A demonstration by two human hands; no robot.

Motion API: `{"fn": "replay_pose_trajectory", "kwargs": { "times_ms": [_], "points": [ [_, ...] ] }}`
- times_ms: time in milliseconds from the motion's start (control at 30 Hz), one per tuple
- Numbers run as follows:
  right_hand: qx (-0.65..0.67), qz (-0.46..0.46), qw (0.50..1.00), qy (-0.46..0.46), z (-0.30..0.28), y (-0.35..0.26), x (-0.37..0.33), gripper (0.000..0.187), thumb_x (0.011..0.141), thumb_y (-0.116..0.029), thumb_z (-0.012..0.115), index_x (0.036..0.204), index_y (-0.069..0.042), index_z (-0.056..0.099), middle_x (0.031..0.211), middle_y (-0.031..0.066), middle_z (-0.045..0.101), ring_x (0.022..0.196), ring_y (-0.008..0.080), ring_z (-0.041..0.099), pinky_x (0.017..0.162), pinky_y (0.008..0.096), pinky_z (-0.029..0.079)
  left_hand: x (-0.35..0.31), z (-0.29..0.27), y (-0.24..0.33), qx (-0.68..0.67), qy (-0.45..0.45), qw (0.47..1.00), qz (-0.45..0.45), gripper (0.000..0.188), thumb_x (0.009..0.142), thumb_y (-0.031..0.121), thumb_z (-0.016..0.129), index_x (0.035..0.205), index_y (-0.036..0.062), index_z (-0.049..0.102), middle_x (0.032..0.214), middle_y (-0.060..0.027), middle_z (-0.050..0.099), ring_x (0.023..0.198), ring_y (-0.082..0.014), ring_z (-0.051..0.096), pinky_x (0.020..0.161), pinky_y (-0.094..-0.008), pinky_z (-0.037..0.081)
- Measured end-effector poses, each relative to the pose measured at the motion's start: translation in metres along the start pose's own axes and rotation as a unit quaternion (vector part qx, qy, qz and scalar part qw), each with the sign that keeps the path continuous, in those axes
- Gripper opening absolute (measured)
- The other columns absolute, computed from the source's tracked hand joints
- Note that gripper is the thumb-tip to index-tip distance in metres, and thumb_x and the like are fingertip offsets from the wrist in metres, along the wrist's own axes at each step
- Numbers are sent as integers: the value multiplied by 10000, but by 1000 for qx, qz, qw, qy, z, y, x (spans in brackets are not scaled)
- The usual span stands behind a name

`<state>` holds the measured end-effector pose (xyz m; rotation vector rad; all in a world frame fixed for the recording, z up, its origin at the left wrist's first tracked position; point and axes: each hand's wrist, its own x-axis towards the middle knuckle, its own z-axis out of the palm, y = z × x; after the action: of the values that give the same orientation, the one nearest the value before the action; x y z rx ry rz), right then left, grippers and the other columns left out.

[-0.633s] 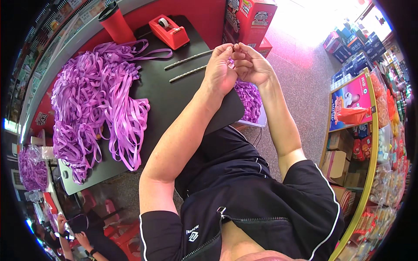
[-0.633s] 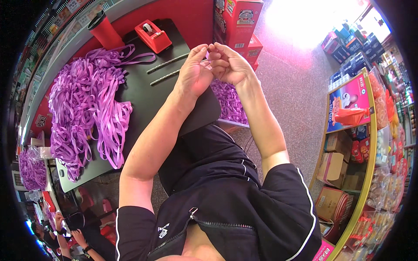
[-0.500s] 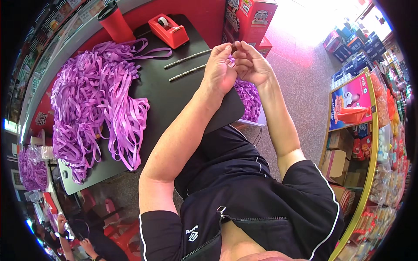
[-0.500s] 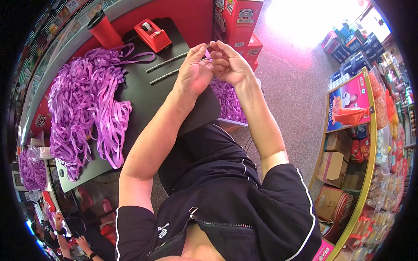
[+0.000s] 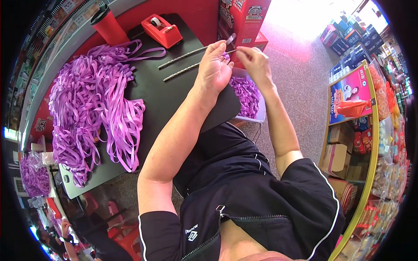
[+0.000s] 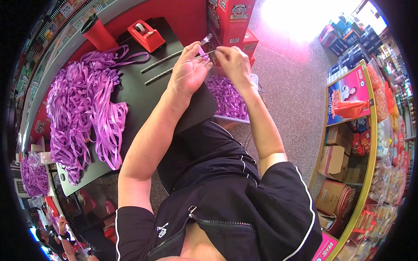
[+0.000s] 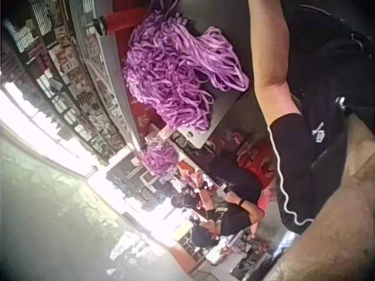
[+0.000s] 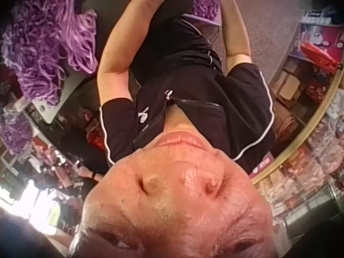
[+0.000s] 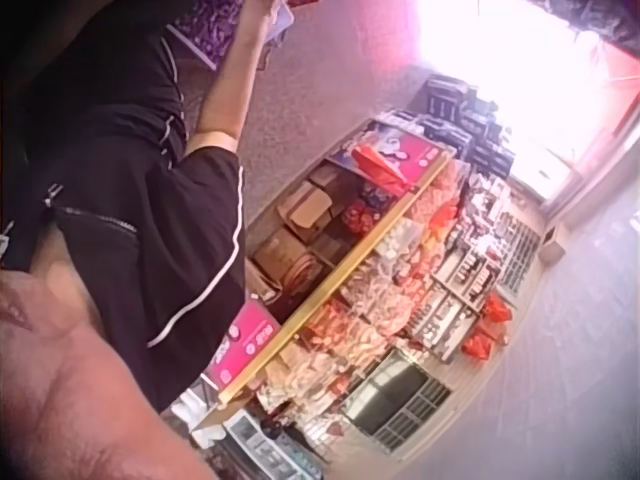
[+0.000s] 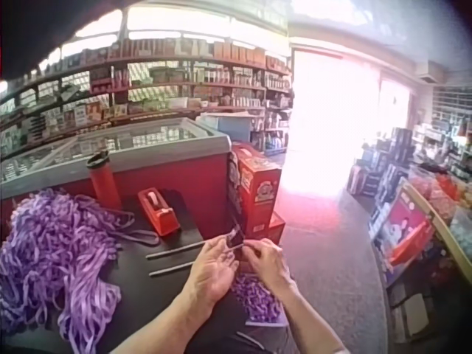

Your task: Organizing purple ribbons by sliding them onto metal rods for preparation.

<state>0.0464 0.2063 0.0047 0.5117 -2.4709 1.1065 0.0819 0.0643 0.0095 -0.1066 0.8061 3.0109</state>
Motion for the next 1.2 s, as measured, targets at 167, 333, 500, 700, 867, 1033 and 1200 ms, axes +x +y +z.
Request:
{"fn": "replay_pose_trajectory", "kwargs": {
  "times_ms": [167,333,500,700,867,1033,1200],
  "points": [
    [177,-96,979,9,-25,-3,42,297,895,-301,579,1040,-70,695,1041,135,650,984,236,613,890,326,448,-5,3,-1,3,9,1000,-8,244,870,216,660,1082,175,548,1319,-219,366,1238,-340,300,1067,-452,206],
    [174,-202,946,-184,-36,-20,78,360,940,-355,501,1014,-61,694,1208,122,567,1124,199,533,991,326,373,-6,4,1,-2,-7,1000,-12,345,846,221,692,1142,167,526,1446,-302,171,1376,-418,101,1126,-485,70],
    [217,-152,893,-363,-37,-8,93,253,897,-297,599,889,-61,690,1139,59,591,987,132,566,916,291,425,-5,3,0,0,-7,1000,-17,385,842,226,697,1176,159,517,1465,-310,113,1387,-423,64,1127,-484,69],
    [236,-101,900,-354,-32,-1,90,204,866,-237,659,886,-35,680,1135,54,593,975,105,554,892,263,420,-6,1,3,14,-26,999,-18,422,872,233,645,1258,195,479,1473,-308,85,1400,-412,31,1133,-486,37],
    [285,-58,905,-309,-20,21,89,187,872,-217,662,892,-31,672,1033,14,608,878,57,548,820,233,437,-11,12,1,-35,32,999,-8,602,900,156,531,1420,288,258,1474,-304,73,1397,-406,49,1132,-493,21],
    [239,16,891,-385,-6,27,93,250,856,-279,672,995,-73,697,912,-12,668,908,70,557,854,251,404,-12,6,9,-45,-12,998,-39,800,869,339,495,1494,305,-4,1480,-297,55,1406,-407,14,1128,-488,-41],
    [258,38,860,-439,7,19,92,226,875,-259,651,966,-55,687,852,-26,639,836,54,548,817,242,413,-16,13,9,-50,-6,998,-34,833,860,449,461,1495,285,-53,1489,-290,35,1414,-398,-21,1125,-482,-76]
  ]
}}
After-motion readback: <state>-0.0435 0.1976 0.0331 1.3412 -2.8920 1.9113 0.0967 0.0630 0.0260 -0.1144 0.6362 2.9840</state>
